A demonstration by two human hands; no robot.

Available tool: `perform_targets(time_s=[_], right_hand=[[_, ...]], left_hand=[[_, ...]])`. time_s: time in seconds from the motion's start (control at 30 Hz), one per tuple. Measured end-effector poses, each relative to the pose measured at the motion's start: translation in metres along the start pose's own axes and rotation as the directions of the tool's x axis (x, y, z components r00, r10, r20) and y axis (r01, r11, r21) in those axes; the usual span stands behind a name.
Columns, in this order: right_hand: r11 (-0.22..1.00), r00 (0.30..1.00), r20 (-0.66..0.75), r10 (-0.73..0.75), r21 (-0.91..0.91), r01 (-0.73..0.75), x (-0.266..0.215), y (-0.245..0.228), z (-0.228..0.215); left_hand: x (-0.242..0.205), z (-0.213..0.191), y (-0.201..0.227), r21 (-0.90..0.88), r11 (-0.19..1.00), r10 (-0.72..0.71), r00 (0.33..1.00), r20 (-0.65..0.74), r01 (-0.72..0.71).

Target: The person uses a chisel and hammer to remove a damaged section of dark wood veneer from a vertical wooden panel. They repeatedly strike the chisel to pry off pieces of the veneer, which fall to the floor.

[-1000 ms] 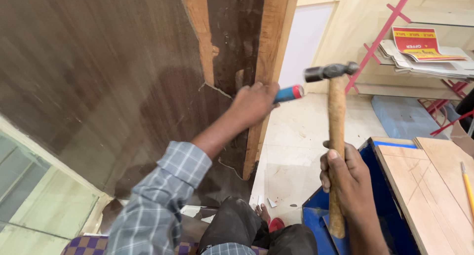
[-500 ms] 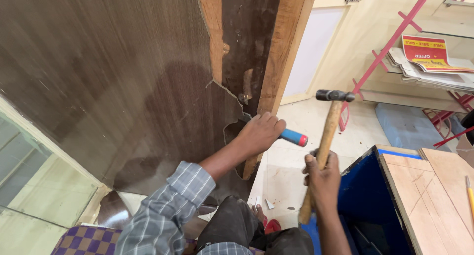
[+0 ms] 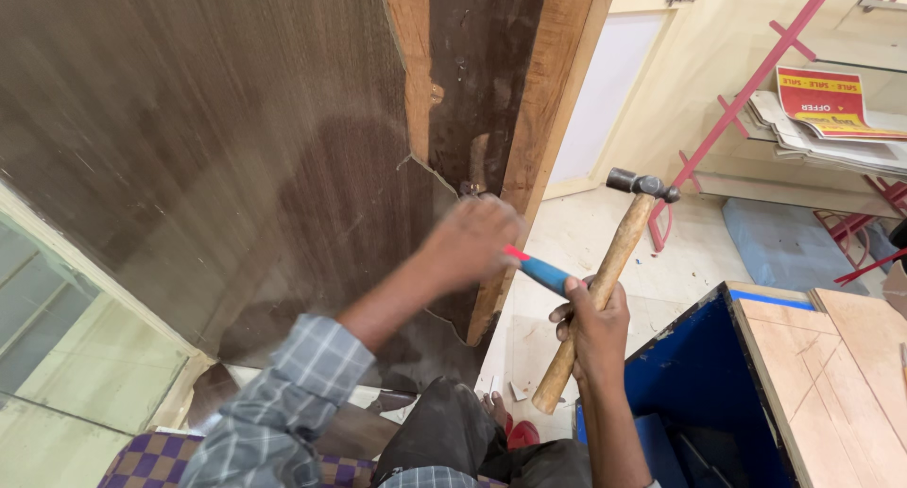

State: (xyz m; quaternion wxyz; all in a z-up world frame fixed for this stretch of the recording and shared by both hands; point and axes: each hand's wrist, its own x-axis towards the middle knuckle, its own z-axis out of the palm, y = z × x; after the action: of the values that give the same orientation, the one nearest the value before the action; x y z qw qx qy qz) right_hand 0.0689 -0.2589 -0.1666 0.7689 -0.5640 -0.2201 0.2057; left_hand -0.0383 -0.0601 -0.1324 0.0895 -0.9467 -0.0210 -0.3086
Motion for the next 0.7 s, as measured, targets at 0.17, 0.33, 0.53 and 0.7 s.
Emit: perform_targets(time_s=[0.17, 0.33, 0.53, 0.7], right_hand=[[0.997, 0.999, -0.033, 0.017, -0.073, -0.019, -0.024, 0.001, 0.009], [0.994, 0.998, -0.064, 0.0, -0.111, -0.007, -0.057, 0.009, 0.023], [0.998, 0.994, -0.086, -0.062, -0.017, 0.061, -0.064, 0.018, 0.027], [1.0, 0.994, -0.103, -0.022, -0.007, 0.021, -0.062, 0.022, 0.025]], left_hand=[[-0.015, -0.024, -0.053, 0.184, 0.982, -0.028, 0.997, -0.069, 0.04], [-0.025, -0.023, -0.05, 0.235, 0.971, -0.02, 0.991, -0.134, 0.052], [-0.037, -0.042, -0.031, 0.237, 0.954, -0.12, 0.957, -0.264, 0.185], [-0.039, -0.038, -0.002, -0.019, 0.804, -0.504, 0.666, -0.549, 0.594]])
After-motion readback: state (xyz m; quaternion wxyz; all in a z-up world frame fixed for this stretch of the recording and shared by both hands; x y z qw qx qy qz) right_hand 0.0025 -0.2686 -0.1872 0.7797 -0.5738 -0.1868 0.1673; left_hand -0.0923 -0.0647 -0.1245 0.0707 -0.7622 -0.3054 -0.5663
